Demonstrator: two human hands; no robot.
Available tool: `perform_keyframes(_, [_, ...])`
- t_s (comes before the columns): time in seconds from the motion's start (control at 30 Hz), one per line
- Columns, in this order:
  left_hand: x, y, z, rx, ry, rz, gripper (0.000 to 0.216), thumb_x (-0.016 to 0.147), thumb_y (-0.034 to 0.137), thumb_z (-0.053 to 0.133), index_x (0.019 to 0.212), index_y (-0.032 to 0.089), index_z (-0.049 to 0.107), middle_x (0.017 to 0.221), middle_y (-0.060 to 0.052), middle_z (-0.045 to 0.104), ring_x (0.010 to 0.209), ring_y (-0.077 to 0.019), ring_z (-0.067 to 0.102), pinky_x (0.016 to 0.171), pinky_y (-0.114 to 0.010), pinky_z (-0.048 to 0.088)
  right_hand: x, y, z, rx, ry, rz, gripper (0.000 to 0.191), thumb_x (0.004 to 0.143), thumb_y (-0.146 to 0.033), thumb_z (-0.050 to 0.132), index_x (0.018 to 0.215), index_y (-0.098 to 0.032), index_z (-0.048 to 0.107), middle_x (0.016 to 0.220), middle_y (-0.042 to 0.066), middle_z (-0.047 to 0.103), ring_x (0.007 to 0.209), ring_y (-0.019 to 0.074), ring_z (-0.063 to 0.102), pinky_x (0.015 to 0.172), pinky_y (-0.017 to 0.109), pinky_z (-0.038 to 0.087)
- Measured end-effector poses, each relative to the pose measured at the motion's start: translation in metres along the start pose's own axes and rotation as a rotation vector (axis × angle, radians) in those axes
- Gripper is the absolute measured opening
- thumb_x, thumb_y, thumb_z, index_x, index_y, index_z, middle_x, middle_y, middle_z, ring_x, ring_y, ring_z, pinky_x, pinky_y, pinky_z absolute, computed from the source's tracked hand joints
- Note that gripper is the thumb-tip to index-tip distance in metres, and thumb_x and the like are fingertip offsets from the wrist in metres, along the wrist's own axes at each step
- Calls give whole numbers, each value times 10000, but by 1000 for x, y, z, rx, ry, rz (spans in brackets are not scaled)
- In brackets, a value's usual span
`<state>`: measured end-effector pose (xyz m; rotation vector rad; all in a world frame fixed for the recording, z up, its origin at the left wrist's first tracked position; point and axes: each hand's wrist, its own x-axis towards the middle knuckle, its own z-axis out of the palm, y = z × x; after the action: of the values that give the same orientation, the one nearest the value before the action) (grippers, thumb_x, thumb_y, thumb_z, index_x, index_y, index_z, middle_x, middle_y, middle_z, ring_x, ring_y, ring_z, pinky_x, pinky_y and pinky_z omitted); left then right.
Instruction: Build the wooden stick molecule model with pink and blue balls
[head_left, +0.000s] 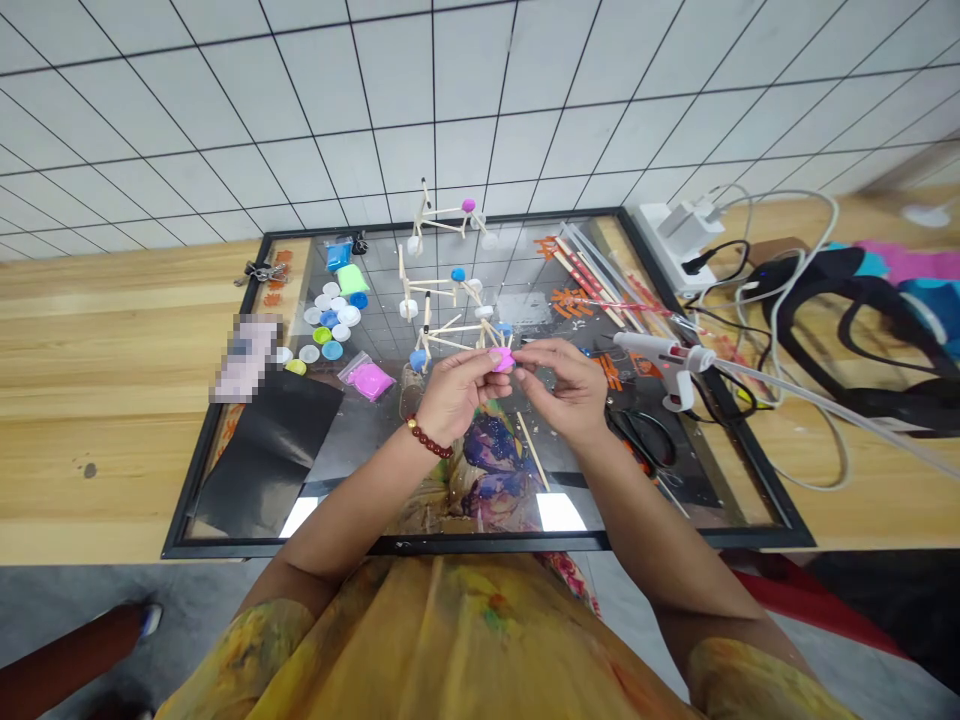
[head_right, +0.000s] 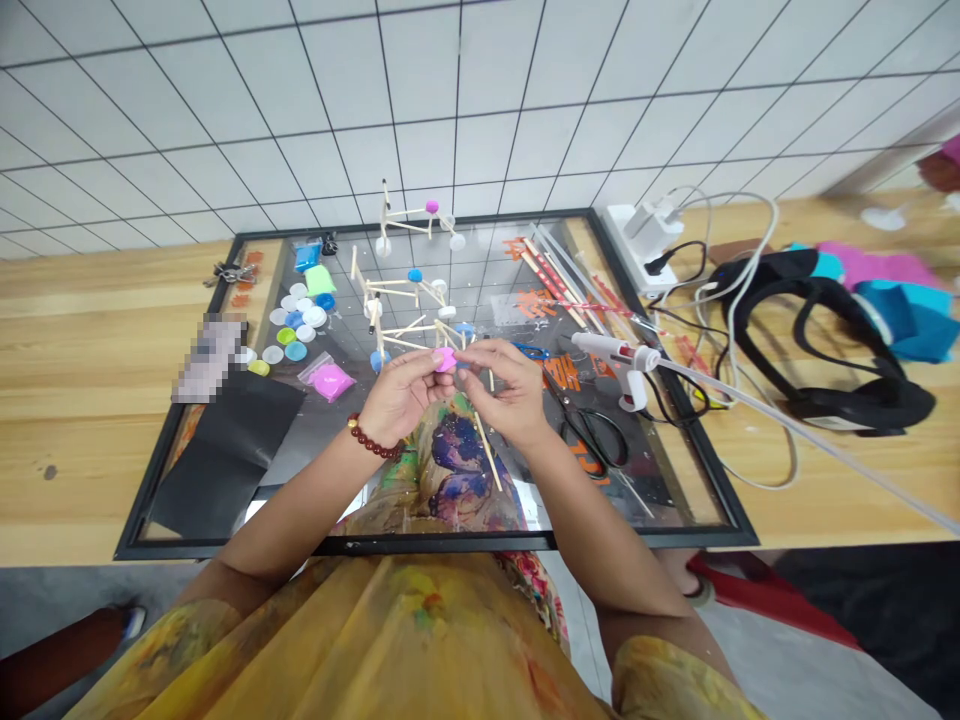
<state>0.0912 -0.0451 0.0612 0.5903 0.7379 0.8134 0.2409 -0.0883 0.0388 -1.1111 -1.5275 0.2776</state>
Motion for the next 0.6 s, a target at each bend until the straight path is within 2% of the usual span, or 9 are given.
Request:
perform_keyframes(0.27, [2, -3, -3, 43, 35, -56, 275, 595, 279, 806, 798, 114, 723, 579, -2, 636, 527, -81, 582, 563, -222, 483, 1, 5, -1, 6, -75, -5, 111, 843, -250, 681, 930, -251, 749, 861, 37, 726, 779, 165, 674, 730, 326, 556])
perform_keyframes(0.4, [3, -8, -4, 39, 34, -77, 268, 607, 281, 802, 810, 125, 722, 627, -7, 648, 557, -83, 585, 585, -231, 497, 4, 6, -6, -35, -132, -67, 115, 861, -226, 650, 931, -257, 735, 851, 32, 700, 781, 160, 661, 729, 318, 545])
perform_keyframes(0.6, [1, -12, -1, 37, 53, -46, 276, 613, 293, 813, 829, 141, 731, 650, 2, 644, 555, -78, 577, 584, -237, 491, 4, 7, -4, -122, -73, -74, 68, 856, -256, 647, 896, -248, 702, 889, 42, 660, 845, 185, 646, 775, 352, 545])
